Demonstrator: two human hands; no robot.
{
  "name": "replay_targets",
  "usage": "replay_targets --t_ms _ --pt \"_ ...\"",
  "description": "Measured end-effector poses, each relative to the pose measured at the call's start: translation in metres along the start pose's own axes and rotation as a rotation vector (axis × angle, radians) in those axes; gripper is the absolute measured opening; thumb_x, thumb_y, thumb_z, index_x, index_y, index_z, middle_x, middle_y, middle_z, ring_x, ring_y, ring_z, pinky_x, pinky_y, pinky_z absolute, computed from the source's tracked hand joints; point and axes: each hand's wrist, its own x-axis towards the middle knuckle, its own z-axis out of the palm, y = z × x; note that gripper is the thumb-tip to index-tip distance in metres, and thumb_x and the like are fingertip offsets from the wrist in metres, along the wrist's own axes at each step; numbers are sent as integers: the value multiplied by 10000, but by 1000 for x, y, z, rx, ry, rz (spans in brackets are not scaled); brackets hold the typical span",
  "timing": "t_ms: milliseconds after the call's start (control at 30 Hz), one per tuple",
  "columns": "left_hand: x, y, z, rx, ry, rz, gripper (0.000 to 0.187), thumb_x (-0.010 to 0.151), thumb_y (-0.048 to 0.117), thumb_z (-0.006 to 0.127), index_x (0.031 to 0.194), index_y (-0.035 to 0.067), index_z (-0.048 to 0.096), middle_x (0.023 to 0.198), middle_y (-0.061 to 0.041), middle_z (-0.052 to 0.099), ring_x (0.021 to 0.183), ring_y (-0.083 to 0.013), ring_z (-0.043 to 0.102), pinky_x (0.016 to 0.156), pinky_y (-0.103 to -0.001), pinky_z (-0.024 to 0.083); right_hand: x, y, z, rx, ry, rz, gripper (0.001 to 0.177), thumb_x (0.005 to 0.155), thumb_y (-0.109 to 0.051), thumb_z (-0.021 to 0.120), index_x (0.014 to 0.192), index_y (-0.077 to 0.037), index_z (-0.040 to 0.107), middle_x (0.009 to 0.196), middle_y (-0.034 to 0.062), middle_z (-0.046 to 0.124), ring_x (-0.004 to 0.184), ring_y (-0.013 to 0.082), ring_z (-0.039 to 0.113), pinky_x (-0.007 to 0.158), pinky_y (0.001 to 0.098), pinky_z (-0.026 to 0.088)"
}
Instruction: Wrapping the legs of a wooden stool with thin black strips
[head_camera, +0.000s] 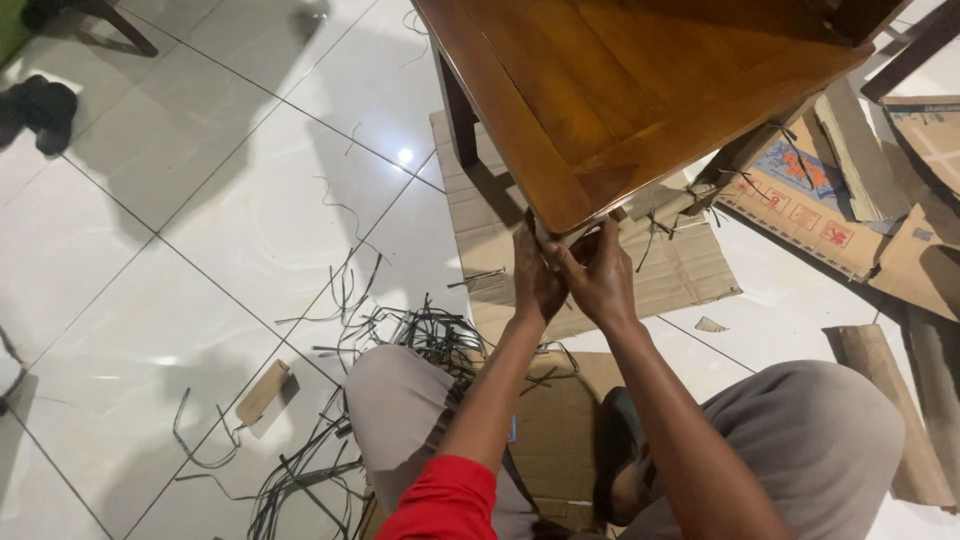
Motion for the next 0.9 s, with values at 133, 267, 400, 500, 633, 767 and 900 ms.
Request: replay_targets --t_ms 133,267,400,500,633,767,900 --pt "5 25 -16 -438 9 -501 594 1021 440 485 1544 158 461 1235 -188 633 1246 -290 565 1239 -456 304 0 2 0 -78 -4 -66 598 921 -360 792 1283 -19 461 872 231 729 871 447 720 758 600 552" --pt "-10 -41 9 -165 32 -101 611 1007 248 520 1581 109 362 1330 -175 574 1309 -369 559 1106 -454 463 2 7 3 -142 -16 -108 535 955 -385 751 1262 -29 495 865 231 729 843 449 720 728 607 545" --pt "-11 -48 14 -106 54 -81 521 1021 344 459 1505 152 446 1239 -134 615 1214 -361 608 1040 -464 502 1 4 6 -162 -88 -59 657 984 -418 675 1475 -98 377 1070 287 707 1017 534 674 813 693 530" --pt "-9 -53 11 -197 -7 -195 358 985 189 497 1336 149 557 1067 -141 639 1083 -382 647 947 -505 531 6 4 5 -200 -136 -9 521 976 -468 684 1239 -69 478 1047 290 706 1023 526 674 859 668 525" --pt "-3 -62 8 -278 -45 -284 312 927 108 545 1229 171 593 1004 -54 677 1052 -253 672 924 -433 536 11 1 -2 -279 -178 34 530 942 -511 701 1163 -78 490 1037 279 713 1024 517 678 865 658 529" --pt "4 -54 2 -283 -89 -391 309 894 108 586 1196 173 574 1016 -41 692 1016 -235 660 967 -414 527 22 5 0 -453 -234 66 546 880 -508 745 1112 -77 503 1016 227 721 1014 481 699 865 638 544" --pt "11 -121 25 -1135 63 -872 269 1009 382 630 1176 192 719 1115 -51 769 1080 -216 703 1052 -410 523 18 -27 -11 -465 -270 108 598 849 -516 760 1104 -46 491 1043 285 706 1045 519 681 910 646 523"
